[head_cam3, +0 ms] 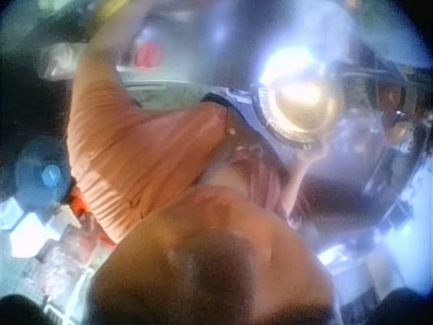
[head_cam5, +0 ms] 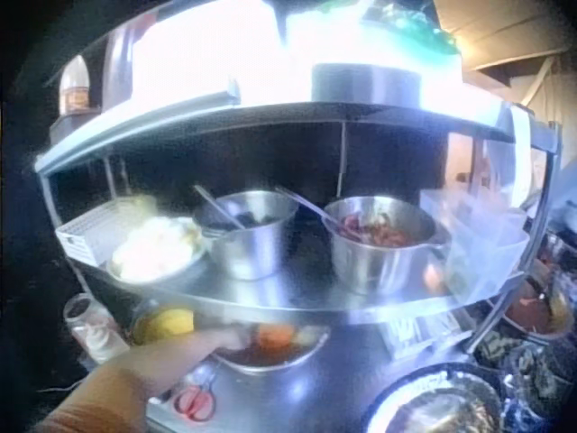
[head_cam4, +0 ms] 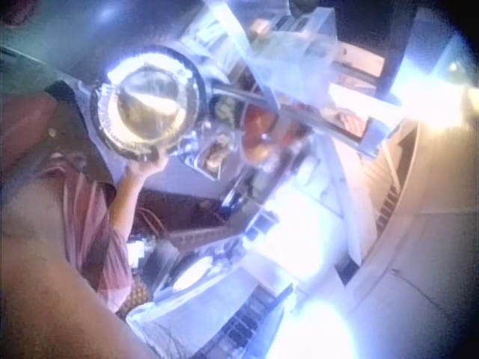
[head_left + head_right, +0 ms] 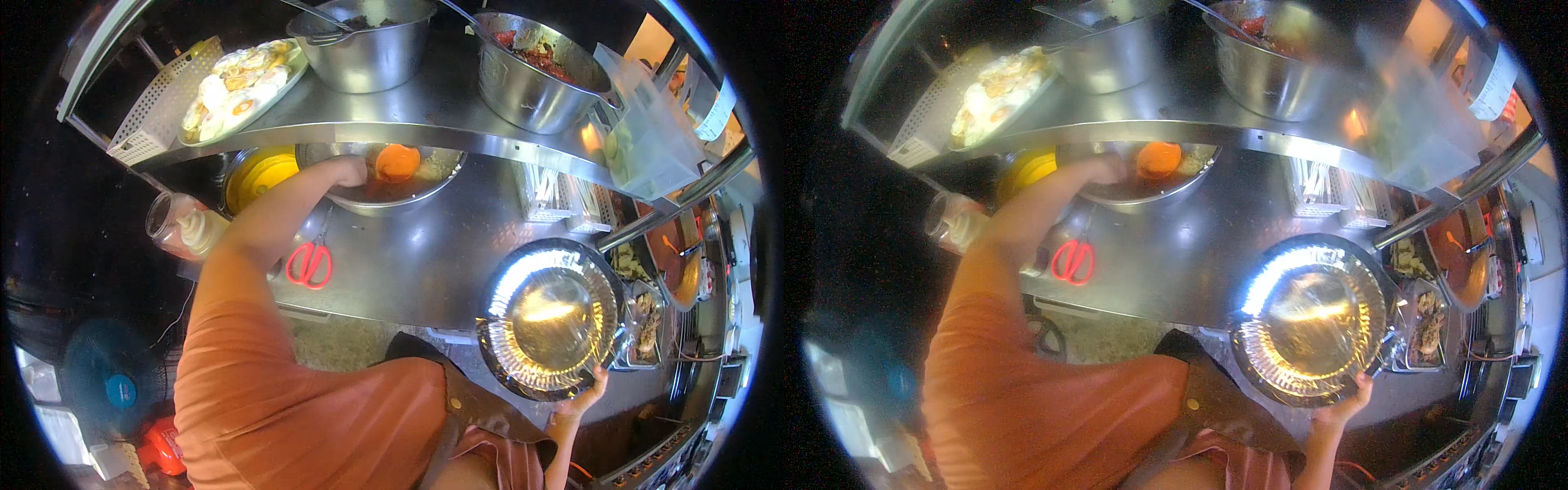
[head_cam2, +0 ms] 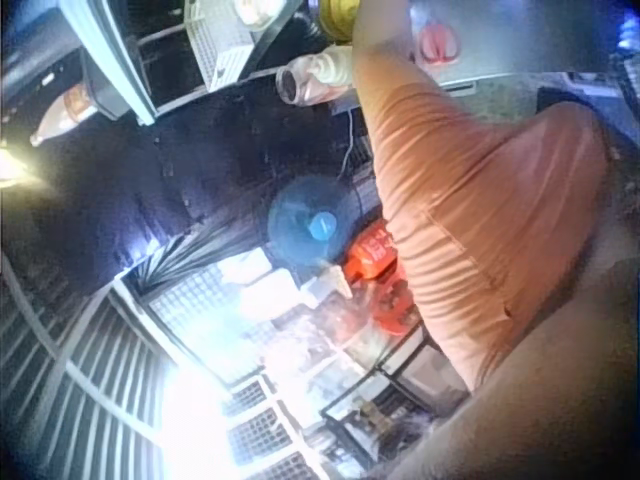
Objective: The person assembles a meal in a disposable foil bowl by layering rice, cooked meat, and various toppings. They use tongs to place the meat and a spoon to add sauces and condiments, then wrap the bowl in plastic film.
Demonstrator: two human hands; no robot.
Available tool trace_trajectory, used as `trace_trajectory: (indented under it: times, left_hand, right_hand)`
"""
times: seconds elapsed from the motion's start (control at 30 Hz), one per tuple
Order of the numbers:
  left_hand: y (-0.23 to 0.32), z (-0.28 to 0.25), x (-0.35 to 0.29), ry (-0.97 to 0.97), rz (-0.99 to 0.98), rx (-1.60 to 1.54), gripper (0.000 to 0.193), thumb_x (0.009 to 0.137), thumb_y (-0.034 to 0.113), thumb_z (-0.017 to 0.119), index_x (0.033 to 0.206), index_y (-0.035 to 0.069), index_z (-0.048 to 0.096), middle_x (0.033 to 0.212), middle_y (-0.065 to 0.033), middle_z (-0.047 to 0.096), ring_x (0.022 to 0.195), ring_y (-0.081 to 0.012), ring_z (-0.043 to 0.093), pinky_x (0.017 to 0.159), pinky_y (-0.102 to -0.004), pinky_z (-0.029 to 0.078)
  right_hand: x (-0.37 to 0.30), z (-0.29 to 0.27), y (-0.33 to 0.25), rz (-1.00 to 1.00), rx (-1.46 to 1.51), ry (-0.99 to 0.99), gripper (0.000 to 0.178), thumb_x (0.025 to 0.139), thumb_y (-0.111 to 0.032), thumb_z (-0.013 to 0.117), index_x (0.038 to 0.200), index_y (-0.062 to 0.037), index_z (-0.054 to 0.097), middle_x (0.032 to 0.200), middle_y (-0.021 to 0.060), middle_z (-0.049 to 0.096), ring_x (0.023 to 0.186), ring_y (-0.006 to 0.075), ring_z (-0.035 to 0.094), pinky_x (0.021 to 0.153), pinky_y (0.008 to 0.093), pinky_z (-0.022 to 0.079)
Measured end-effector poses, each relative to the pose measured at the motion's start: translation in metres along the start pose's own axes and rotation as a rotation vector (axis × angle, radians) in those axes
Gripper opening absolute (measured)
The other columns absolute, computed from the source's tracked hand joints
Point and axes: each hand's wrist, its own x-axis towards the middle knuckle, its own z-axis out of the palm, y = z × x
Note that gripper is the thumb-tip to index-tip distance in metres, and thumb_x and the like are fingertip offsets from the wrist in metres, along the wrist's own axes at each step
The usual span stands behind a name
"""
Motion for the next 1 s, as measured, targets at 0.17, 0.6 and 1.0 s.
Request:
trace_trajectory:
  times: [0.17,0.6,1.0]
  left_hand:
    - [0.050,-0.027,-0.002,0.156,-0.518,-0.911,0.036,0.087,0.028,0.055,0.106,-0.001,0.066,0.103,-0.0189,0.066,0.094,-0.0324,0.063,0.080,-0.0403,0.049]
    - [0.094,0.082,0.095,0.264,-0.536,-0.609,0.032,0.092,0.019,0.041,0.104,0.002,0.065,0.105,-0.0187,0.065,0.096,-0.0297,0.064,0.078,-0.0411,0.051]
    - [0.109,0.021,-0.110,0.328,-0.555,-0.137,0.020,0.077,0.009,0.057,0.091,0.001,0.068,0.077,-0.0162,0.067,0.077,-0.0280,0.068,0.066,-0.0425,0.054]
  right_hand:
    - [0.021,0.031,0.031,0.068,-0.012,-0.064,0.044,0.074,-0.028,0.062,0.110,-0.0056,0.056,0.103,0.0093,0.060,0.096,0.0274,0.057,0.085,0.0410,0.047]
    - [0.021,0.104,0.052,0.400,0.147,-0.296,0.046,0.075,-0.021,0.061,0.118,-0.0068,0.054,0.109,0.0103,0.059,0.101,0.0287,0.056,0.090,0.0439,0.045]
    - [0.016,0.046,0.028,0.422,0.203,-0.357,0.045,0.076,-0.019,0.059,0.119,-0.0048,0.053,0.109,0.0111,0.060,0.099,0.0283,0.058,0.089,0.0438,0.047]
